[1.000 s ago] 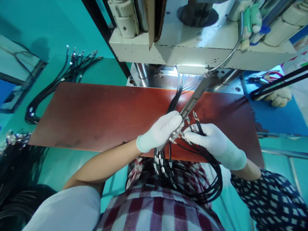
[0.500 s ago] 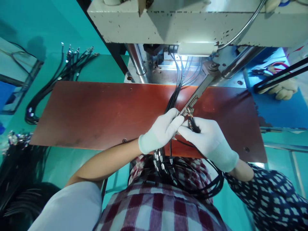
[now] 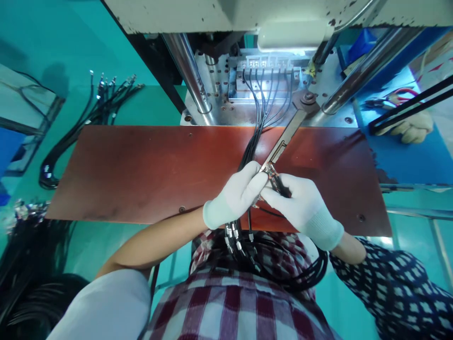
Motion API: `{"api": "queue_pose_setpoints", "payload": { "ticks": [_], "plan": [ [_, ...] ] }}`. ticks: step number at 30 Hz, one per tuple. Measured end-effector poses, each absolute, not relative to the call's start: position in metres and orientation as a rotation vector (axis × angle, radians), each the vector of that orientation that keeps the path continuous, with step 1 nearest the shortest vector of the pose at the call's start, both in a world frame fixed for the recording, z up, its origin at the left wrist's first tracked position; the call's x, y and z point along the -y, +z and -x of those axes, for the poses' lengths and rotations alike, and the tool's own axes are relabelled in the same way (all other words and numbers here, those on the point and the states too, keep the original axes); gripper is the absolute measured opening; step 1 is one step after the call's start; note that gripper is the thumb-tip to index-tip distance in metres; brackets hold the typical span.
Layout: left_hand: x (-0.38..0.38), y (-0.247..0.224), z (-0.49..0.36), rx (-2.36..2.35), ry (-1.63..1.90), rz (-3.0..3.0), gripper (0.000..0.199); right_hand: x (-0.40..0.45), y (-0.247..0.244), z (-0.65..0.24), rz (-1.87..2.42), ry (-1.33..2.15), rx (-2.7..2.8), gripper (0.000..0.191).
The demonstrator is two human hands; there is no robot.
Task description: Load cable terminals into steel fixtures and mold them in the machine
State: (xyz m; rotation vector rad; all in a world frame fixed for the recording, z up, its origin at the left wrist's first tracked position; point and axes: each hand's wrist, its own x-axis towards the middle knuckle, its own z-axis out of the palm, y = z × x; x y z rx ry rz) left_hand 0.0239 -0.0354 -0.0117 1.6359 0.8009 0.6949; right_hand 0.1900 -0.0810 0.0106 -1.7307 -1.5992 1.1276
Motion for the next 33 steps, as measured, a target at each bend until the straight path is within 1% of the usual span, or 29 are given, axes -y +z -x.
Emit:
{"api": "queue_pose_setpoints", "payload": {
  "ticks": [5,8,10,14,16,18,20,24,26,27,29,31,33],
  "plan": [
    [0.034,-0.010,-0.023,-0.780,0.721,-1.584,0.036,0.083,0.020,-0.198,1.700,1.165,1.374,0.021],
    [0.030,-0.008,-0.021,-0.811,0.753,-1.471,0.039,0.080,0.032,-0.207,1.655,1.211,1.223,0.022],
    [0.028,-0.007,-0.020,-0.815,0.781,-1.432,0.040,0.077,0.039,-0.215,1.600,1.308,1.235,0.020],
    [0.025,-0.005,-0.018,-0.776,0.801,-1.382,0.040,0.069,0.044,-0.224,1.446,1.596,1.240,0.009],
    [0.024,-0.004,-0.018,-0.763,0.787,-1.355,0.039,0.066,0.044,-0.222,1.422,1.614,1.219,0.011],
    [0.023,-0.004,-0.019,-0.754,0.772,-1.334,0.040,0.065,0.042,-0.217,1.475,1.533,1.256,0.019],
    [0.023,-0.004,-0.020,-0.751,0.772,-1.338,0.041,0.067,0.040,-0.212,1.585,1.365,1.352,0.024],
    [0.023,-0.005,-0.022,-0.715,0.750,-1.288,0.043,0.071,0.035,-0.206,1.704,0.915,1.653,0.018],
    [0.023,-0.006,-0.021,-0.681,0.717,-1.222,0.042,0.071,0.035,-0.206,1.690,0.780,1.785,0.026],
    [0.023,-0.007,-0.021,-0.670,0.707,-1.211,0.042,0.070,0.035,-0.206,1.682,0.771,1.831,0.032],
    [0.023,-0.007,-0.021,-0.674,0.719,-1.266,0.041,0.067,0.035,-0.206,1.648,0.901,1.898,0.040],
    [0.022,-0.007,-0.020,-0.699,0.744,-1.371,0.041,0.061,0.034,-0.208,1.562,1.161,1.911,0.047],
    [0.022,-0.006,-0.019,-0.711,0.755,-1.456,0.040,0.055,0.031,-0.210,1.442,1.432,1.851,0.051]
  ]
}}
